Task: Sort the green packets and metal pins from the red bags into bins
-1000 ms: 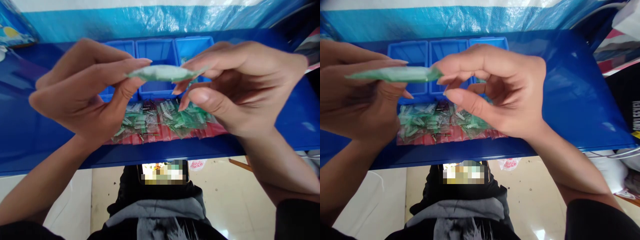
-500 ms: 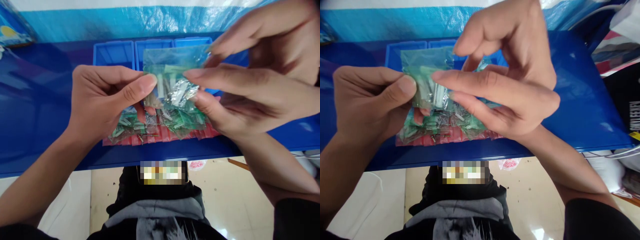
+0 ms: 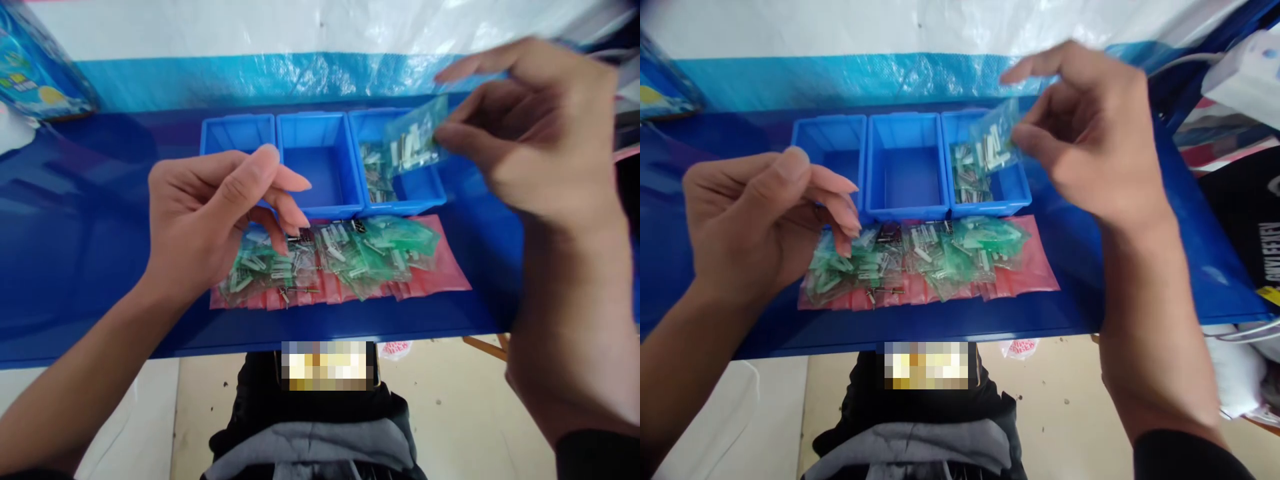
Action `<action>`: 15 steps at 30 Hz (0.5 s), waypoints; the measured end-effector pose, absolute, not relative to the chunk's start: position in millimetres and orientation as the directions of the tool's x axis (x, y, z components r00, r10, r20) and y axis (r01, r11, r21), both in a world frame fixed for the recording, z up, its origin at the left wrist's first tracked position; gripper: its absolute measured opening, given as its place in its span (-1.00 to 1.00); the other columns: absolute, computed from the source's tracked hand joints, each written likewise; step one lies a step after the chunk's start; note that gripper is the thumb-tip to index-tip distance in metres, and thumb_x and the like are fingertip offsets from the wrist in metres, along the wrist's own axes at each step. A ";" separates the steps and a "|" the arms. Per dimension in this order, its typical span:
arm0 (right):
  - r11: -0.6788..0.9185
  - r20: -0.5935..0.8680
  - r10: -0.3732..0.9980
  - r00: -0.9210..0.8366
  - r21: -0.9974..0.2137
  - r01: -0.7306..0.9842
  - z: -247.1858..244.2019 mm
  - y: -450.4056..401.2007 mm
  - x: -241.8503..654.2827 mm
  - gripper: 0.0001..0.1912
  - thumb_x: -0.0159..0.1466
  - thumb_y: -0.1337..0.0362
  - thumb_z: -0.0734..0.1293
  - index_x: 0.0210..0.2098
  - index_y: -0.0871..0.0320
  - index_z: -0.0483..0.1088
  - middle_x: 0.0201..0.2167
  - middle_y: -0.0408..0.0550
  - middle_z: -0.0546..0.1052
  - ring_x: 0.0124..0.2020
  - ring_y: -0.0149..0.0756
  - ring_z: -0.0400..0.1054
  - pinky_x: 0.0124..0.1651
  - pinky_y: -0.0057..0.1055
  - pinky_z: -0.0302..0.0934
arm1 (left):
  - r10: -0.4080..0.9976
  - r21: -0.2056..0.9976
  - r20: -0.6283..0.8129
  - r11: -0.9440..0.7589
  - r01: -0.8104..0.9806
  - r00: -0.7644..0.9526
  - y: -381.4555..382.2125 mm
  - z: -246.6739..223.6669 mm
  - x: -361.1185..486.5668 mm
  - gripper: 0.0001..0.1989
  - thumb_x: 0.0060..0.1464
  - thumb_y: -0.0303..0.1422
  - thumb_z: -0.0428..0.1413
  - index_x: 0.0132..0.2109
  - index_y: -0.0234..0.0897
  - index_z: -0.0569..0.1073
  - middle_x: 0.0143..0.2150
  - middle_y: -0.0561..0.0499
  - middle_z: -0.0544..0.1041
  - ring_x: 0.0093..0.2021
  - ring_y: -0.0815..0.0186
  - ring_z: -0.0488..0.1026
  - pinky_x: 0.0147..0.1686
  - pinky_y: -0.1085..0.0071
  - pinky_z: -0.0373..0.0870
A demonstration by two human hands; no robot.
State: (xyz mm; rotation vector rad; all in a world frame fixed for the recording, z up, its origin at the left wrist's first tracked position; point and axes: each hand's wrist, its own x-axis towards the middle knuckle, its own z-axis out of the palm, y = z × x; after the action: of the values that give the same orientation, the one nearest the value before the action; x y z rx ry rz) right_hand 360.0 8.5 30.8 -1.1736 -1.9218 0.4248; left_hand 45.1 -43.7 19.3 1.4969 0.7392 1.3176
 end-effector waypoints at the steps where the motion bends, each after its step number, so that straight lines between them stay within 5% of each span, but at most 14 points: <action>1: 0.482 0.416 0.872 -0.258 -0.639 0.600 33.2 11.6 366.0 -0.59 0.22 0.16 0.58 0.06 0.04 0.67 -0.43 -0.11 0.54 -0.52 -0.33 0.27 -0.44 -0.27 0.08 | 0.902 0.925 0.375 -0.350 -0.145 0.216 -43.5 19.5 44.8 -0.72 0.50 -0.41 0.15 -0.13 -0.23 0.76 -0.36 0.07 0.69 -0.48 0.38 0.60 -0.62 0.47 0.61; 5: 0.420 0.279 0.906 -0.319 -0.503 0.755 38.5 9.8 376.4 -0.74 0.25 0.14 0.51 -0.08 0.01 0.73 -0.46 -0.13 0.59 -0.54 -0.37 0.16 -0.39 -0.22 0.10 | 0.905 0.923 0.384 -0.372 -0.096 0.183 -43.8 20.4 43.8 -0.71 0.49 -0.43 0.14 -0.14 -0.20 0.76 -0.35 0.09 0.69 -0.47 0.39 0.62 -0.59 0.48 0.61; 12: 0.476 0.309 0.868 -0.388 -0.300 0.827 37.1 3.2 374.3 -0.80 0.26 0.16 0.50 -0.13 -0.03 0.71 -0.28 -0.05 0.64 -0.36 -0.19 0.43 -0.16 -0.15 0.23 | 0.902 0.920 0.392 -0.389 -0.054 0.183 -41.8 19.0 44.2 -0.73 0.46 -0.48 0.16 -0.14 -0.22 0.77 -0.35 0.08 0.69 -0.48 0.37 0.61 -0.59 0.45 0.60; 15: 0.456 0.329 0.874 -0.357 -0.305 0.836 38.8 1.3 368.5 -0.86 0.26 0.14 0.51 -0.22 0.02 0.69 -0.33 -0.05 0.63 -0.43 -0.23 0.34 -0.19 -0.16 0.18 | 0.893 0.910 0.413 -0.413 -0.043 0.180 -41.7 18.9 45.2 -0.72 0.45 -0.49 0.16 -0.15 -0.21 0.77 -0.36 0.09 0.69 -0.49 0.36 0.60 -0.61 0.44 0.58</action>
State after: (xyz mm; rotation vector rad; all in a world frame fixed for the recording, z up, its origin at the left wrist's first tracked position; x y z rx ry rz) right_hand 368.5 1.3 38.8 -1.4327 -2.2672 0.1158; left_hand 45.2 -41.7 18.9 1.5935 0.8312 1.3664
